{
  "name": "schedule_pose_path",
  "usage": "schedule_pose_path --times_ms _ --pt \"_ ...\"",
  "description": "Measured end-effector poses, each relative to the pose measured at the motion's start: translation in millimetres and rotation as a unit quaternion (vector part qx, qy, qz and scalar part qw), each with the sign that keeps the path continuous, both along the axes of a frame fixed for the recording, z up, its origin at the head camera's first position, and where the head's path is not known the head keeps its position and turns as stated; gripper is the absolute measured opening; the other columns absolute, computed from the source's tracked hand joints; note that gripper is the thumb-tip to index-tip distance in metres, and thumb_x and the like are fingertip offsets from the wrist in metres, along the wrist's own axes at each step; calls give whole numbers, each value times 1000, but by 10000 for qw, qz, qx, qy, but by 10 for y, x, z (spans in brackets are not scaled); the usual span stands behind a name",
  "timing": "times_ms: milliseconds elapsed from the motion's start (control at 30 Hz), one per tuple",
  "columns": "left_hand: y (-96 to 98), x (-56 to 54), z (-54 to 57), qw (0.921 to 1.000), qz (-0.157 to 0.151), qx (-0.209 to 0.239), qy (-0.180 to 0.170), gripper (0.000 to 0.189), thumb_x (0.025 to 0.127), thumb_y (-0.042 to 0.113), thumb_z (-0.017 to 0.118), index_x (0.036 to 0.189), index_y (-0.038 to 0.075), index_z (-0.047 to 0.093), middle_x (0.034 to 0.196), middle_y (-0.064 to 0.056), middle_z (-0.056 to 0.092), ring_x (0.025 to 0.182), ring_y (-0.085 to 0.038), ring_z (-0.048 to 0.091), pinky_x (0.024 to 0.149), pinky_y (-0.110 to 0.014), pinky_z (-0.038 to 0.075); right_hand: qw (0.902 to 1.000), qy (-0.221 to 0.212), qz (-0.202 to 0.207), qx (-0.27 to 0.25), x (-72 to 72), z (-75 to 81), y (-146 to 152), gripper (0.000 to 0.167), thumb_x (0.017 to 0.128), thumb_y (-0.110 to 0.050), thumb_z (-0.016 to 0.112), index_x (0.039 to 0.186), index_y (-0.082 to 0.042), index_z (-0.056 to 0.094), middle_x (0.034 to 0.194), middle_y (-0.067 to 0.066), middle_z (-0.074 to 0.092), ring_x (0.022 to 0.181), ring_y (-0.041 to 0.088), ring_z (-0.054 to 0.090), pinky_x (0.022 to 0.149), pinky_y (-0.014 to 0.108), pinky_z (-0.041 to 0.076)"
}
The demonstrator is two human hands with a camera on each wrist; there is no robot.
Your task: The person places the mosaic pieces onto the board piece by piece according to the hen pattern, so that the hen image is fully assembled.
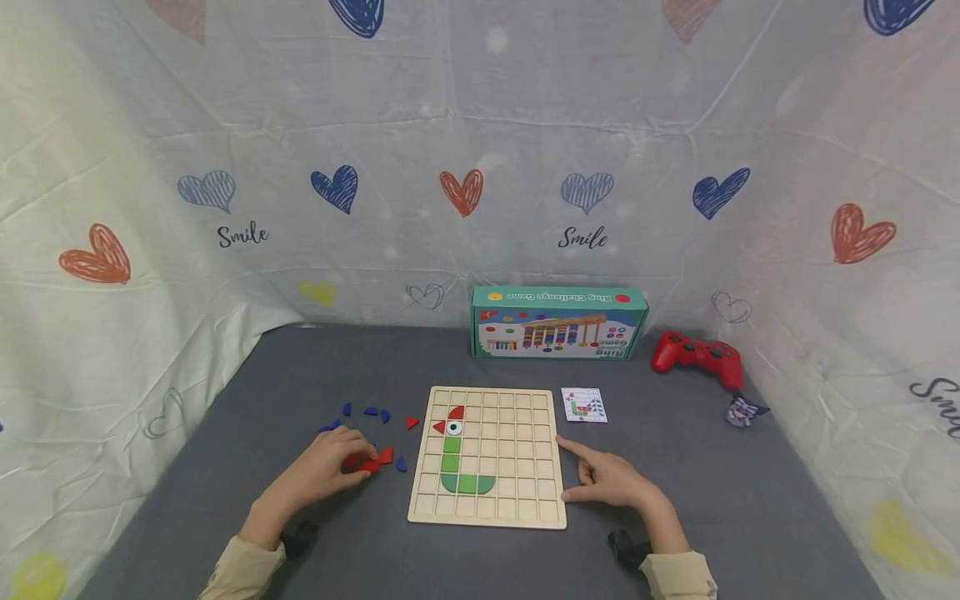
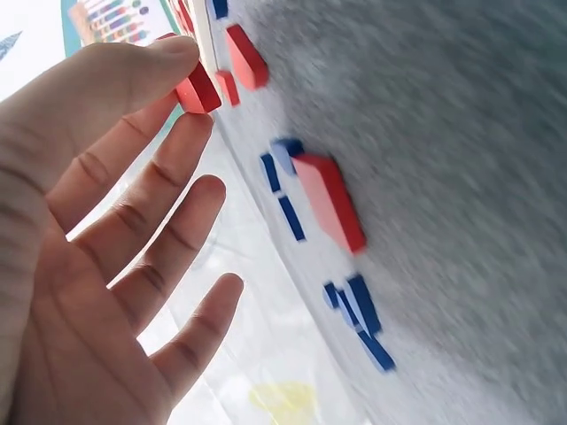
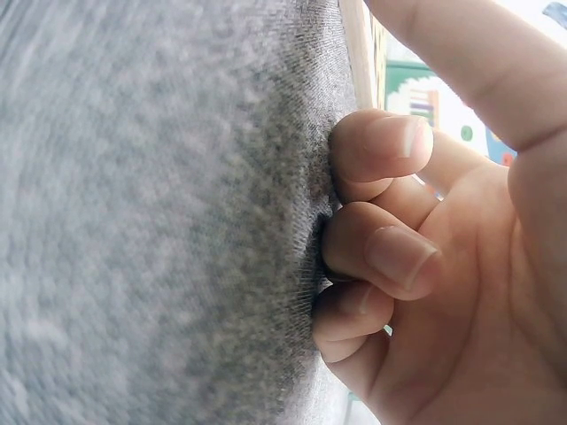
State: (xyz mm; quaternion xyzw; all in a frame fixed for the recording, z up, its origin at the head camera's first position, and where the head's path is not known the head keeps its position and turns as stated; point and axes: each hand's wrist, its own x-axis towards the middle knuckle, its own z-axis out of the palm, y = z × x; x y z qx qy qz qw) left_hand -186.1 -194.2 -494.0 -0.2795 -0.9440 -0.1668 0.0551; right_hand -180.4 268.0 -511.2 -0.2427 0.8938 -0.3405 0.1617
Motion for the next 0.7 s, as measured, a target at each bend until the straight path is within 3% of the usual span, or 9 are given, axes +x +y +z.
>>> schedule_pose_path --times_ms 300,700 --pt "189 -74 20 9996 -263 -75 -34 16 75 23 76 90 23 69 91 10 61 96 -16 54 89 -48 40 10000 20 -18 23 3 5 -3 83 78 -41 72 144 -10 33 65 -7 45 51 0 36 49 19 30" --pt "347 -121 15 9988 -452 -188 -62 14 77 25 75 89 25 68 91 11 60 94 -14 53 91 -50 39 9999 -1 -54 139 8 25 -15 83 78 -41 71 144 -9 33 66 -7 45 51 0 36 49 19 30"
